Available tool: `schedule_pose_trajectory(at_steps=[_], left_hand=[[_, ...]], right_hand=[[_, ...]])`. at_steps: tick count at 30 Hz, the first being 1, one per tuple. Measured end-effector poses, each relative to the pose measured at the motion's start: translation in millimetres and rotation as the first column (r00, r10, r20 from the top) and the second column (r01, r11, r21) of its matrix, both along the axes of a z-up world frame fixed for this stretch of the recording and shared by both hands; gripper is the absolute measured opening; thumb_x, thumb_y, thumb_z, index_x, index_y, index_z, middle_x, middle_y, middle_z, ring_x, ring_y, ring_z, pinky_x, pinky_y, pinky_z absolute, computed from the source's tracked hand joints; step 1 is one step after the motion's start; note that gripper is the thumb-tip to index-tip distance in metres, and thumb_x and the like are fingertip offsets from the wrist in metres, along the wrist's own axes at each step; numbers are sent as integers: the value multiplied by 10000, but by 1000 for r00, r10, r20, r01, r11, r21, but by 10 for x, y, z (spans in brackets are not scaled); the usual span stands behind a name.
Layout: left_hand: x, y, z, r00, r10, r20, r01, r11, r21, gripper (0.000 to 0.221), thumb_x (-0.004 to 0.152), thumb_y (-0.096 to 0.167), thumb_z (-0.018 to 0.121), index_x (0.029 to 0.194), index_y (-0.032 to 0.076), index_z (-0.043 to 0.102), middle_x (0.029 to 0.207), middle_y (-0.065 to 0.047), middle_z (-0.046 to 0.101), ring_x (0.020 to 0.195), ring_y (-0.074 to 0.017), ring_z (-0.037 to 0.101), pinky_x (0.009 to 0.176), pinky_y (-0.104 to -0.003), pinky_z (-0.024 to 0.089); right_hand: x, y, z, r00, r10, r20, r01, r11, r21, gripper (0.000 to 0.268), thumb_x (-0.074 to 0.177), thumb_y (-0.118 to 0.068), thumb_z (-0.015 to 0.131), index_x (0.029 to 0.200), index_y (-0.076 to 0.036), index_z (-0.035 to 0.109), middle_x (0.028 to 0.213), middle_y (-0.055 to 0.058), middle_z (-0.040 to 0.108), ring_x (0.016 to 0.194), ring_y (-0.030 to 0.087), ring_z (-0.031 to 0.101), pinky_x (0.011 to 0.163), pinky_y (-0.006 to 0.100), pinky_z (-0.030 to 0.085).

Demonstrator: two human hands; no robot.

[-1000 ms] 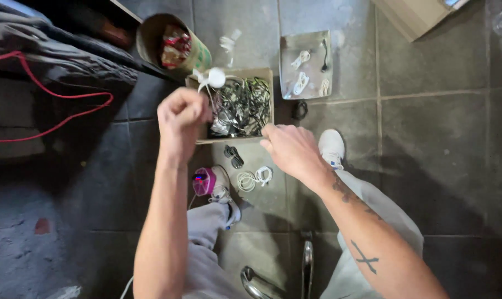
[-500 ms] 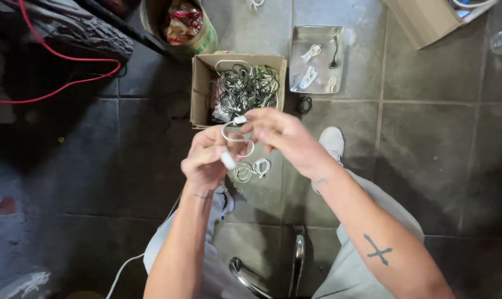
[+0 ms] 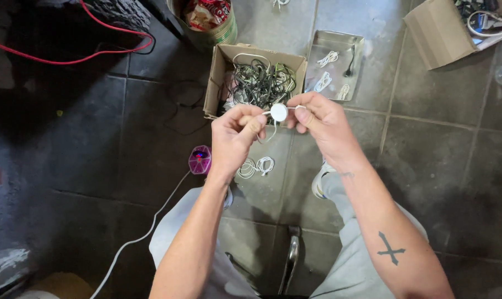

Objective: Sorting and untangling various electronic cables and wires from a cardboard box while seated in a workshop.

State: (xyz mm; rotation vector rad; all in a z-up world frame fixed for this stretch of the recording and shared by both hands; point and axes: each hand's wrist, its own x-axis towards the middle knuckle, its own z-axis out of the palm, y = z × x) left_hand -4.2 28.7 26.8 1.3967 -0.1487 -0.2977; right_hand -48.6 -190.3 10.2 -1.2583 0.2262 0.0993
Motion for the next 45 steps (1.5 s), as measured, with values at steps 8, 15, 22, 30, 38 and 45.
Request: schedule_pose_trajectory(at_steps=[8, 15, 22, 30, 38, 45], left_hand=[[-16, 10, -143, 991, -136, 2, 130, 951, 281, 98, 998, 120, 870, 1092, 136, 895, 769, -46, 829, 532, -65, 604, 558, -234, 514], [-22, -137, -6, 984, -167, 57, 147, 954, 261, 35, 999, 72, 856, 989, 89, 885, 675, -11, 738, 567, -73, 574, 603, -247, 528], [-74, -330, 185, 789, -95, 608, -100, 955, 279, 55, 1004, 75, 895, 1043, 106, 873, 828, -62, 760, 666, -242, 648, 672, -360, 575], [-126, -338, 157, 763, -104, 638, -93, 959, 268, 36, 1015, 66, 860, 1026, 99, 871, 910, -91, 815, 767, -311, 746, 749, -425, 624], [-135, -386, -194, 971, -133, -199, 136, 991, 0, 159, 1098, 141, 742, 967, 51, 736, 592, -2, 530, 461, -47, 430, 427, -198, 373], [-162, -363, -50, 908, -226, -351, 200, 974, -111, 175, 1106, 154, 727, 979, 35, 711, 575, -35, 503, 429, -71, 399, 397, -212, 317]], right_hand=[[-41, 28, 263, 994, 92, 61, -61, 918, -392, 223, 1070, 3, 720, 1273, -44, 800, 1030, 157, 861, 797, 174, 775, 731, 291, 647], [-89, -120, 300, 997, 19, -73, -38, 964, -264, 271, 1149, -152, 652, 1387, -31, 698, 1096, 177, 824, 736, 186, 745, 572, 255, 563], [-156, -177, 275, 984, 60, -169, -61, 998, -2, 396, 1214, -313, 506, 1302, 10, 718, 1005, 141, 750, 696, 150, 709, 509, 192, 502], [-197, -219, 217, 989, 145, -23, -146, 988, -54, 194, 1087, -192, 781, 1182, -24, 766, 900, 155, 782, 645, 144, 679, 566, 221, 506], [-157, -199, 336, 973, 166, 159, -41, 805, -592, 180, 1040, -272, 847, 1037, -92, 830, 596, 28, 687, 507, 129, 588, 548, 249, 508], [-132, -181, 453, 988, 146, 50, -96, 833, -545, 242, 1146, -143, 697, 929, -72, 778, 559, 22, 701, 413, 115, 631, 473, 246, 515]])
